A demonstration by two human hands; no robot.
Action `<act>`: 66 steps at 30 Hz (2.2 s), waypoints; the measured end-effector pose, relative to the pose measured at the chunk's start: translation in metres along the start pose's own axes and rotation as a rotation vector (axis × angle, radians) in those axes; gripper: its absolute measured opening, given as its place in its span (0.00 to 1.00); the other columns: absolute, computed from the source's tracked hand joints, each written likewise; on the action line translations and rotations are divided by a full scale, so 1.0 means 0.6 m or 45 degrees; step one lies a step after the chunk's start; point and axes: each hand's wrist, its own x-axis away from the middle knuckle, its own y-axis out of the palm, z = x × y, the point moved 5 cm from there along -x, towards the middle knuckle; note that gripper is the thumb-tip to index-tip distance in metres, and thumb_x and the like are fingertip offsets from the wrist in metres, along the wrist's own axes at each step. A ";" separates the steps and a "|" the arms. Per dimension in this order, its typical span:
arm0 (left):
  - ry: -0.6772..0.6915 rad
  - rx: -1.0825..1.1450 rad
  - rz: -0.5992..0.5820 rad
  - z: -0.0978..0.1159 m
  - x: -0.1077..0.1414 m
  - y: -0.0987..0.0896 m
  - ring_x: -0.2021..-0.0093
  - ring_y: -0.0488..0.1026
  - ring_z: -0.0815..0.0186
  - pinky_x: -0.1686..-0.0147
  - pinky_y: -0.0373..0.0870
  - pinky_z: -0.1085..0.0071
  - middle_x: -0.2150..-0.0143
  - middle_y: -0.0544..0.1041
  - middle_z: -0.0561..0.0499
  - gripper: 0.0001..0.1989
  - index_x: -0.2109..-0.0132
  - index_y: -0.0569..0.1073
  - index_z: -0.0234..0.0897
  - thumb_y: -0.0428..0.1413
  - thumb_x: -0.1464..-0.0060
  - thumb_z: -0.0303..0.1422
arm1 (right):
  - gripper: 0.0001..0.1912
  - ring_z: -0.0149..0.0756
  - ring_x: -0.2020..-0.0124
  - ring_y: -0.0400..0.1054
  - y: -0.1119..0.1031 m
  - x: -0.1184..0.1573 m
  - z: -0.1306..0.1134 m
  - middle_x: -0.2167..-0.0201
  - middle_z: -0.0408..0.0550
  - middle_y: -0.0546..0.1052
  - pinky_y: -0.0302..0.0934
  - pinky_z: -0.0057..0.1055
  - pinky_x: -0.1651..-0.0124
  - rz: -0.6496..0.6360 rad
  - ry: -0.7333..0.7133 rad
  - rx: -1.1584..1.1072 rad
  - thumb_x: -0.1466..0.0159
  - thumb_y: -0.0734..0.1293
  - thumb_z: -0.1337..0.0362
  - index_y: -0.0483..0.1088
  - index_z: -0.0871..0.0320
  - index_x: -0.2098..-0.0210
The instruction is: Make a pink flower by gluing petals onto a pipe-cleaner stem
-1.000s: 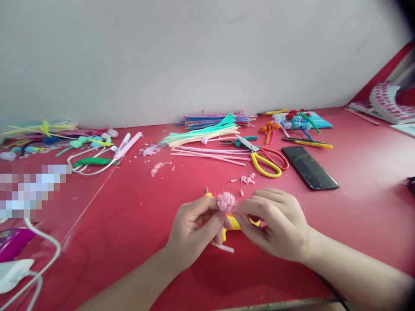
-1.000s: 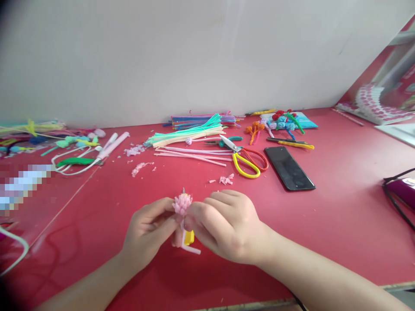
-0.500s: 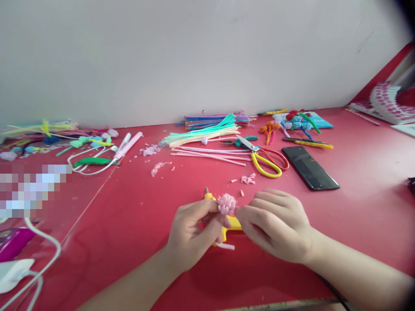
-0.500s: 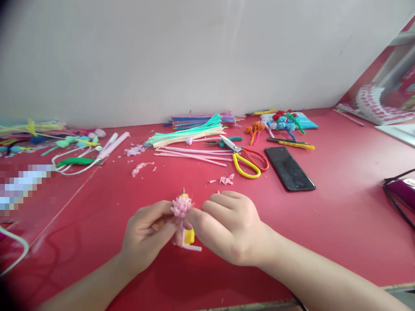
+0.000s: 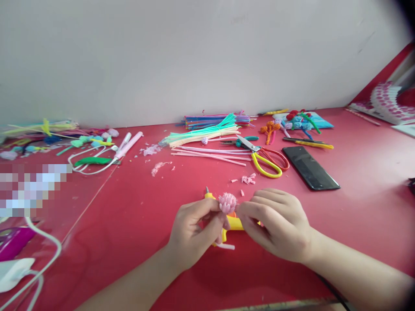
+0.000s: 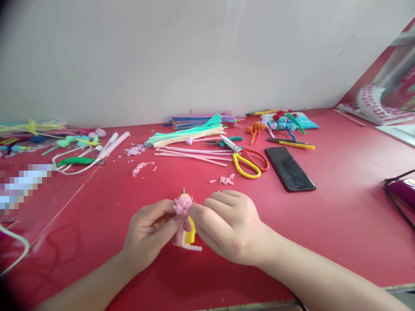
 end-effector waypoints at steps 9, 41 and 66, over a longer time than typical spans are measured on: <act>-0.190 0.237 -0.019 -0.006 -0.005 0.007 0.84 0.69 0.73 0.82 0.68 0.77 0.77 0.74 0.53 0.07 0.68 0.71 0.35 0.52 0.43 0.31 | 0.05 0.28 0.79 0.54 0.003 0.002 0.007 0.80 0.40 0.66 0.51 0.27 0.75 -0.008 0.068 -0.046 0.37 0.62 0.72 0.63 0.58 0.61; -0.299 0.564 0.487 -0.021 -0.042 -0.057 0.88 0.61 0.79 0.89 0.55 0.82 0.79 0.75 0.54 0.07 0.73 0.71 0.33 0.61 0.54 0.31 | 0.10 0.38 0.65 0.66 0.018 0.007 0.062 0.64 0.50 0.67 0.64 0.33 0.66 -0.059 0.468 -0.023 0.44 0.64 0.74 0.63 0.57 0.63; -0.347 0.799 0.324 -0.026 -0.038 -0.035 0.89 0.63 0.80 0.90 0.56 0.85 0.79 0.76 0.55 0.08 0.74 0.68 0.34 0.58 0.50 0.29 | 0.12 0.36 0.72 0.65 0.024 0.014 0.029 0.76 0.46 0.69 0.60 0.32 0.69 -0.089 0.252 -0.138 0.37 0.63 0.59 0.61 0.57 0.74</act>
